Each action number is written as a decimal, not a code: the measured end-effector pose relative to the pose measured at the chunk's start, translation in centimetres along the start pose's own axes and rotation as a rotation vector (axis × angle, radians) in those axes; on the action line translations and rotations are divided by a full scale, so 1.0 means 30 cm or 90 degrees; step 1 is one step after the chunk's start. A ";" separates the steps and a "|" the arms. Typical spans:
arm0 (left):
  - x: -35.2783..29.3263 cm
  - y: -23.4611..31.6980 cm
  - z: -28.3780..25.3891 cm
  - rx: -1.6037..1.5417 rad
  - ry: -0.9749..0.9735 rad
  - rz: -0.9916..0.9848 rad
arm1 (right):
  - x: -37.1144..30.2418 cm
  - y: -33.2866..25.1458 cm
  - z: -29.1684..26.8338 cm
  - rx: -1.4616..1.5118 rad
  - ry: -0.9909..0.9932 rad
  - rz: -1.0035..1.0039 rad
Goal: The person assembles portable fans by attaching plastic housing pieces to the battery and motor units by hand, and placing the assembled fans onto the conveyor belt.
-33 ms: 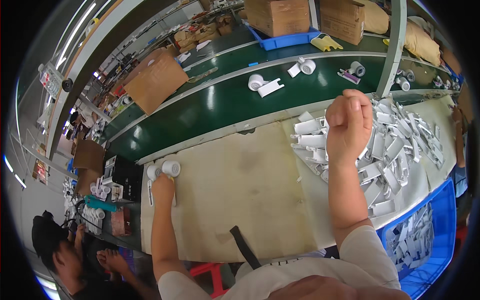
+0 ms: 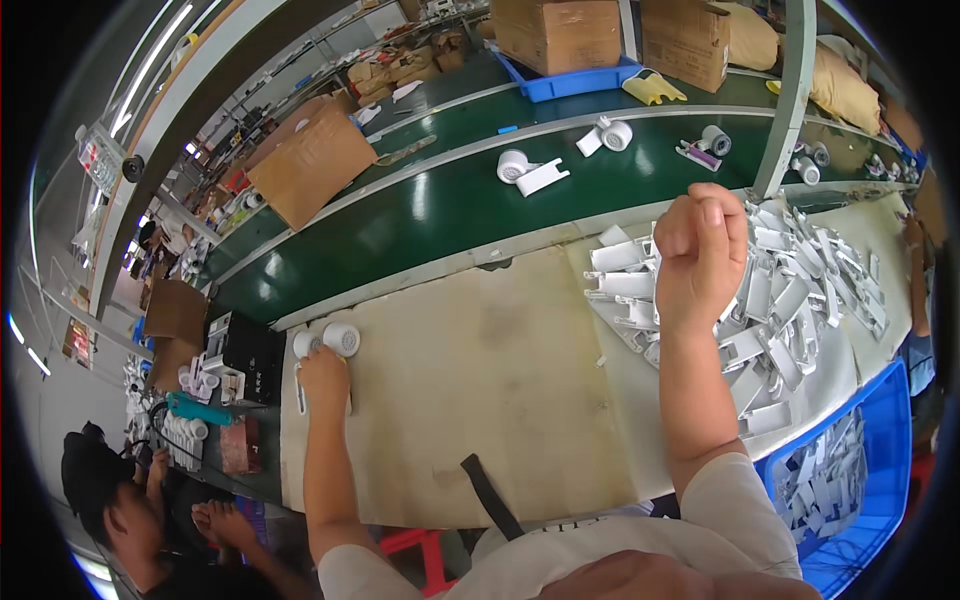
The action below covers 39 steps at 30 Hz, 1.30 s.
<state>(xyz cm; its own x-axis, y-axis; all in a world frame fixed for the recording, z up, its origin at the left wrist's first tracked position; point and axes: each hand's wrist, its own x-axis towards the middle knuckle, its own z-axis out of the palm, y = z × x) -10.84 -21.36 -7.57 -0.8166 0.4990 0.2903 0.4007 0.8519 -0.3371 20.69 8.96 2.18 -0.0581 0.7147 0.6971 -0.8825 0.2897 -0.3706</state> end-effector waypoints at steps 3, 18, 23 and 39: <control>0.022 0.166 -0.157 -0.203 0.190 0.135 | -0.033 0.058 0.038 -0.124 -0.027 0.075; 0.051 0.539 -0.534 -0.853 0.003 0.581 | 0.238 0.919 -0.274 -1.064 -0.600 0.260; 0.102 0.580 -0.493 -0.823 0.012 0.529 | 0.311 1.074 -0.413 -0.991 -0.637 0.420; 0.020 0.724 -0.535 -0.563 0.294 0.452 | 0.099 0.302 -0.012 -0.284 -0.310 0.777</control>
<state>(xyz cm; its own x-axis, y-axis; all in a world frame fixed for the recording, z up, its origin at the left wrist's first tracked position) 4.04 0.01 -0.33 -0.1497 0.7532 0.6406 0.9882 0.0923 0.1224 12.70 13.95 0.68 -0.9132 0.3954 -0.0984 0.0600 -0.1084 -0.9923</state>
